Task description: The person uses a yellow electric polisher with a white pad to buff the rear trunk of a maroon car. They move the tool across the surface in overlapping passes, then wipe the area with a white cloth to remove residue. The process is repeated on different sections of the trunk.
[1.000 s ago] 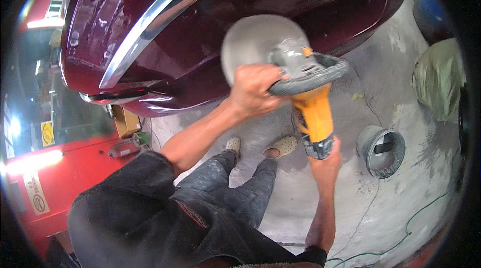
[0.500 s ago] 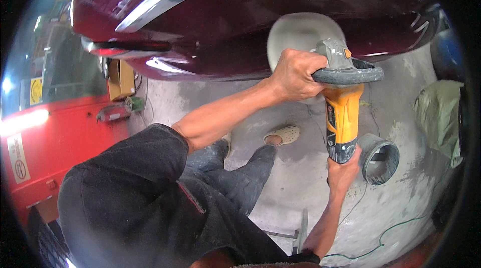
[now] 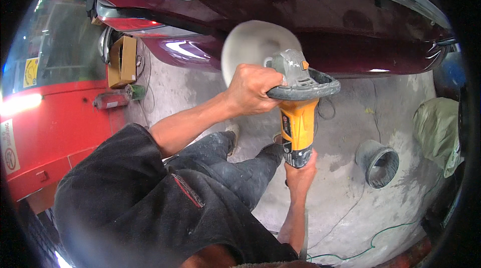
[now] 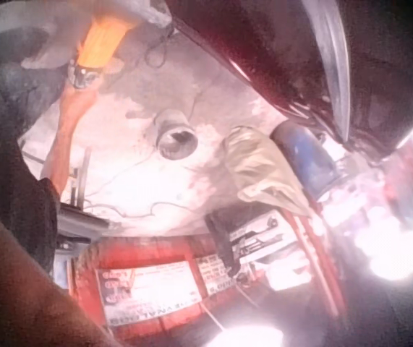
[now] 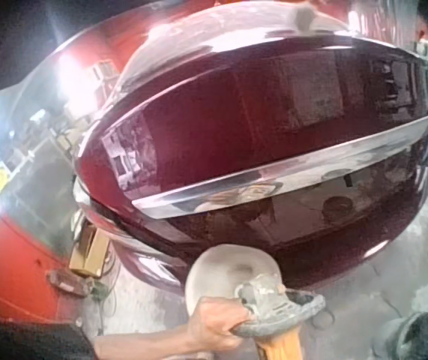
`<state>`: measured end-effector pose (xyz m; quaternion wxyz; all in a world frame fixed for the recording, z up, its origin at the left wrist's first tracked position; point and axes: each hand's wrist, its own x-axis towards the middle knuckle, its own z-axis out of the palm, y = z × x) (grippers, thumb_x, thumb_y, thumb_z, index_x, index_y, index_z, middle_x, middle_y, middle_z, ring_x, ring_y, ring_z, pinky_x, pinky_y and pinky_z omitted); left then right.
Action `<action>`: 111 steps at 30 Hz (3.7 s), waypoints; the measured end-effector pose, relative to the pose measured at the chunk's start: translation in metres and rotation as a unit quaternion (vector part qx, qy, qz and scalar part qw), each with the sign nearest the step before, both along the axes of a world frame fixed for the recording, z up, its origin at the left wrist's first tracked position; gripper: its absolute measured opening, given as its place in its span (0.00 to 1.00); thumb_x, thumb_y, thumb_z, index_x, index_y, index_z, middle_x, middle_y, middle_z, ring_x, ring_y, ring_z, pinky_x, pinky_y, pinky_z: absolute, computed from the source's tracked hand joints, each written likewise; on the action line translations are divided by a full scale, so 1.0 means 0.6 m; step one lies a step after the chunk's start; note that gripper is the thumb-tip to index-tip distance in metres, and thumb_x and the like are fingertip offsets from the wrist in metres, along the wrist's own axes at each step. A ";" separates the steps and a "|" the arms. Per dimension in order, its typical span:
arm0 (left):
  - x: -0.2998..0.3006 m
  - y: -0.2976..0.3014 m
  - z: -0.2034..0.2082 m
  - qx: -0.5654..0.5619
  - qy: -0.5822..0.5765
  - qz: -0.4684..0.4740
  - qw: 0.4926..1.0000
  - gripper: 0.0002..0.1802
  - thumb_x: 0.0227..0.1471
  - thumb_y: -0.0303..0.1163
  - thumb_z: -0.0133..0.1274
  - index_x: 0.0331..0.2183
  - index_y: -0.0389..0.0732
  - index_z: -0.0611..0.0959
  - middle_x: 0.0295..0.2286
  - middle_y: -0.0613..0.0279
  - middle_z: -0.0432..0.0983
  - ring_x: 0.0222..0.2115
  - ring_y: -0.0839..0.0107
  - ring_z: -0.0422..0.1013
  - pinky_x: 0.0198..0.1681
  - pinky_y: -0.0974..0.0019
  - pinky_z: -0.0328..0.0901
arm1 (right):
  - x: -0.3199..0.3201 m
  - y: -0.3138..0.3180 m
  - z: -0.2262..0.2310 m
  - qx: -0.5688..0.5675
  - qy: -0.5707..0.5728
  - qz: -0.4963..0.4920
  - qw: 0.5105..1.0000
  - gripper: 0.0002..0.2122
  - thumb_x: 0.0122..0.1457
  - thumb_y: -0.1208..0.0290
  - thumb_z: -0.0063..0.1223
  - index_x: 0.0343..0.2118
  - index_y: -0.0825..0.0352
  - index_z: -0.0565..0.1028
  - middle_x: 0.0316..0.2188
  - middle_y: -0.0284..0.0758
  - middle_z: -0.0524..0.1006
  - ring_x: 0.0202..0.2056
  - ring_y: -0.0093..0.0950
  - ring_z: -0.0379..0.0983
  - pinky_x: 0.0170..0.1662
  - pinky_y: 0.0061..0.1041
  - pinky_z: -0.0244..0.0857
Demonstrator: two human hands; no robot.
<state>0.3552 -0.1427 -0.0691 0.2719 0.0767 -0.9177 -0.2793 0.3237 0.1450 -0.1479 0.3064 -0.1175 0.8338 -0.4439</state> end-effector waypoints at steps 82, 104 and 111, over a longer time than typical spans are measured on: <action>0.014 0.052 0.101 -0.274 -0.057 -0.026 0.960 0.12 0.30 0.26 0.65 0.23 0.44 0.78 0.16 0.64 0.69 0.17 0.61 0.70 0.21 0.59 0.62 | 0.064 -0.052 -0.064 -0.175 -0.073 0.001 0.982 0.26 0.43 0.79 0.67 0.48 0.68 0.71 0.37 0.35 0.81 0.38 0.24 0.78 0.44 0.27 0.71; -0.209 0.063 0.073 -0.181 -0.034 -0.148 0.972 0.12 0.35 0.25 0.65 0.21 0.39 0.75 0.17 0.54 0.70 0.19 0.54 0.71 0.23 0.56 0.64 | -0.026 -0.034 -0.099 -0.325 -0.150 -0.084 0.930 0.39 0.41 0.73 0.78 0.56 0.69 0.64 0.46 0.37 0.77 0.48 0.27 0.73 0.54 0.30 0.67; -0.077 0.047 0.062 -0.202 -0.098 -0.099 0.969 0.13 0.31 0.26 0.66 0.22 0.42 0.77 0.15 0.60 0.70 0.16 0.58 0.70 0.21 0.58 0.63 | 0.052 -0.021 -0.105 -0.268 -0.205 -0.019 0.941 0.40 0.41 0.71 0.79 0.56 0.70 0.64 0.46 0.38 0.77 0.49 0.27 0.74 0.55 0.31 0.67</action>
